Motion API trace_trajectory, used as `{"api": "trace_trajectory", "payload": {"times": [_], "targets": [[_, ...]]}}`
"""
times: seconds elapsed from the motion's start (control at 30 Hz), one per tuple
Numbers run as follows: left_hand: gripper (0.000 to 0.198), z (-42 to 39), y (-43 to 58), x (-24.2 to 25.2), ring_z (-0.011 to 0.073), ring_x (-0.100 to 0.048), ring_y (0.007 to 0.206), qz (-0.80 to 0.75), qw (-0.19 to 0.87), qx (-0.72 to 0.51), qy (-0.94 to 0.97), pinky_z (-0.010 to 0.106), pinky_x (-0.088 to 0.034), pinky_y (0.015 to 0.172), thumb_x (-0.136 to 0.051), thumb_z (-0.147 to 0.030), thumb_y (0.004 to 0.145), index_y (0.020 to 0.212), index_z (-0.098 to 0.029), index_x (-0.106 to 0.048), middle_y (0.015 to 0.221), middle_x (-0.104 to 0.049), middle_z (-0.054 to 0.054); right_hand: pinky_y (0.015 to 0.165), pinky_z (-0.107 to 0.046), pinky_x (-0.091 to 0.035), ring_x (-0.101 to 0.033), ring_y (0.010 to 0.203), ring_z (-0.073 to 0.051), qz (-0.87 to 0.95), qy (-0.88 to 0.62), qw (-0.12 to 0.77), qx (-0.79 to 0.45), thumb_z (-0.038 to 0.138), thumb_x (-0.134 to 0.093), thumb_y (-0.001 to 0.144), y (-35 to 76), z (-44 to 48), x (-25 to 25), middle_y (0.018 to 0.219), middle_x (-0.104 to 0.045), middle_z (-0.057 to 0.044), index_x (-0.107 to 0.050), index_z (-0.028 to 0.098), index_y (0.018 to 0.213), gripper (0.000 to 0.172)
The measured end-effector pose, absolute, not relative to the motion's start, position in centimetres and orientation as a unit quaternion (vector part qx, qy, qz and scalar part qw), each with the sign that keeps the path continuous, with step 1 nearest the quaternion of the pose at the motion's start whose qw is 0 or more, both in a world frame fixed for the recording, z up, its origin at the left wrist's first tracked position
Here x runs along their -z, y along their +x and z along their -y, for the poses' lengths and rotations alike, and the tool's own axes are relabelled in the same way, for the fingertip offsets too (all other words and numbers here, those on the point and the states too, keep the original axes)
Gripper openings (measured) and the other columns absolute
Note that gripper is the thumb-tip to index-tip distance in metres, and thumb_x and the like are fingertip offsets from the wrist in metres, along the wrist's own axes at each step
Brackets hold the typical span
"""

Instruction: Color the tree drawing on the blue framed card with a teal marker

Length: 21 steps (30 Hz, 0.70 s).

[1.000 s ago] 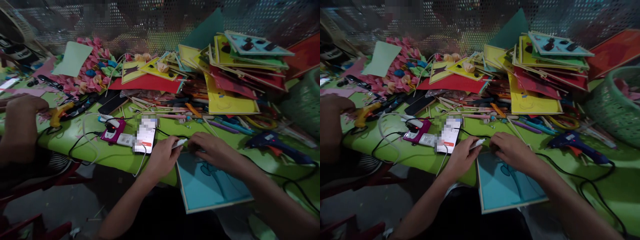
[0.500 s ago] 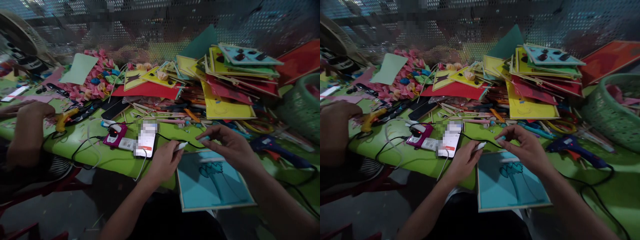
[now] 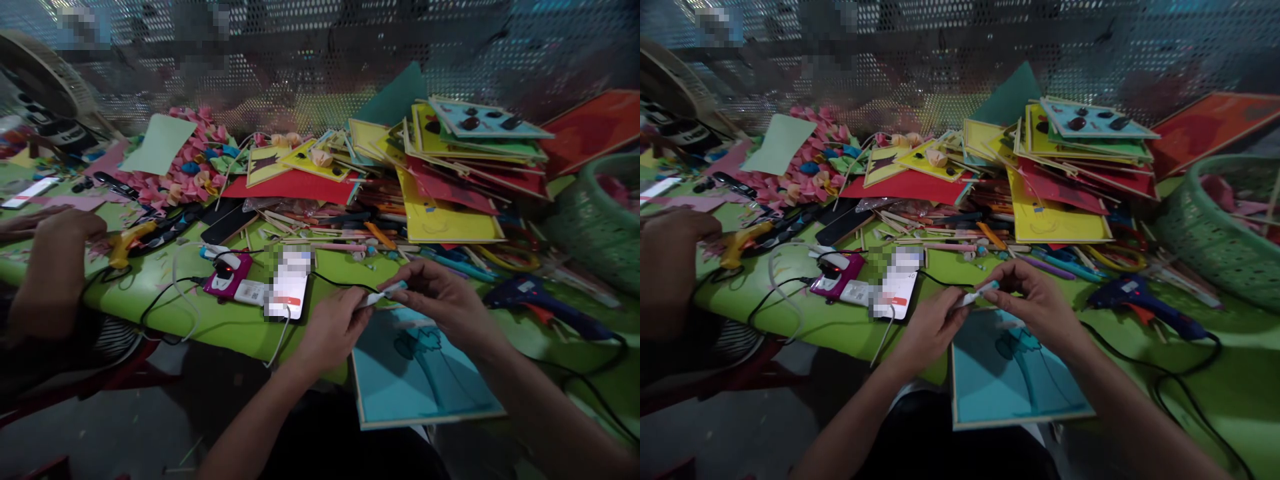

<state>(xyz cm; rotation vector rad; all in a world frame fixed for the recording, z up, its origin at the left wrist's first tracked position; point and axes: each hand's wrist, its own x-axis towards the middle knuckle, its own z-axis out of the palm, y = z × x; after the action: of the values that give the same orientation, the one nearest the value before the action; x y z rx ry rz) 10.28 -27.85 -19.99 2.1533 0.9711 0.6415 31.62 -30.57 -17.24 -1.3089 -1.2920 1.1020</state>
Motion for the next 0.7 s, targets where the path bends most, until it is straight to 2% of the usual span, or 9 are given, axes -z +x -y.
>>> {"api": "trace_trajectory", "payload": {"times": [0.23, 0.43, 0.6, 0.7], "targets": [[0.010, 27.76, 10.29, 19.66, 0.0187, -0.063, 0.080, -0.378, 0.338, -0.216, 0.834, 0.028, -0.038, 0.068, -0.052, -0.027, 0.103, 0.099, -0.022, -0.059, 0.091, -0.071, 0.002, 0.068, -0.028, -0.051, -0.065, 0.075, -0.018, 0.618, -0.562, 0.420, -0.356, 0.047, -0.079, 0.087, 31.78, 30.62, 16.87, 0.080, -0.071, -0.002, -0.073, 0.021, 0.089, 0.026], [0.015, 27.69, 10.25, 19.92, 0.0210, -0.068, 0.086, -0.381, 0.328, -0.189, 0.843, 0.029, -0.042, 0.070, -0.049, -0.032, 0.105, 0.107, -0.022, -0.061, 0.097, -0.074, 0.005, 0.071, -0.028, -0.050, -0.067, 0.077, -0.019, 0.719, -0.549, 0.342, -0.257, 0.043, -0.064, 0.098, 31.95, 30.86, 16.67, 0.086, -0.075, -0.003, -0.077, 0.023, 0.100, 0.024], [0.020, 27.69, 10.17, 20.12, 0.0219, -0.069, 0.082, -0.373, 0.319, -0.166, 0.855, 0.029, -0.041, 0.067, -0.047, -0.035, 0.106, 0.104, -0.022, -0.062, 0.092, -0.075, 0.005, 0.071, -0.027, -0.050, -0.069, 0.077, -0.018, 0.736, -0.534, 0.321, -0.266, 0.043, -0.061, 0.101, 32.12, 30.96, 16.47, 0.084, -0.076, -0.003, -0.077, 0.023, 0.099, 0.025], [0.020, 27.66, 10.22, 20.14, 0.0226, -0.070, 0.084, -0.370, 0.315, -0.159, 0.859, 0.029, -0.043, 0.069, -0.047, -0.034, 0.106, 0.105, -0.021, -0.062, 0.094, -0.075, 0.005, 0.068, -0.027, -0.049, -0.069, 0.075, -0.019, 0.725, -0.539, 0.317, -0.290, 0.048, -0.058, 0.102, 31.92, 30.95, 16.22, 0.082, -0.075, -0.003, -0.076, 0.022, 0.095, 0.033]]}}
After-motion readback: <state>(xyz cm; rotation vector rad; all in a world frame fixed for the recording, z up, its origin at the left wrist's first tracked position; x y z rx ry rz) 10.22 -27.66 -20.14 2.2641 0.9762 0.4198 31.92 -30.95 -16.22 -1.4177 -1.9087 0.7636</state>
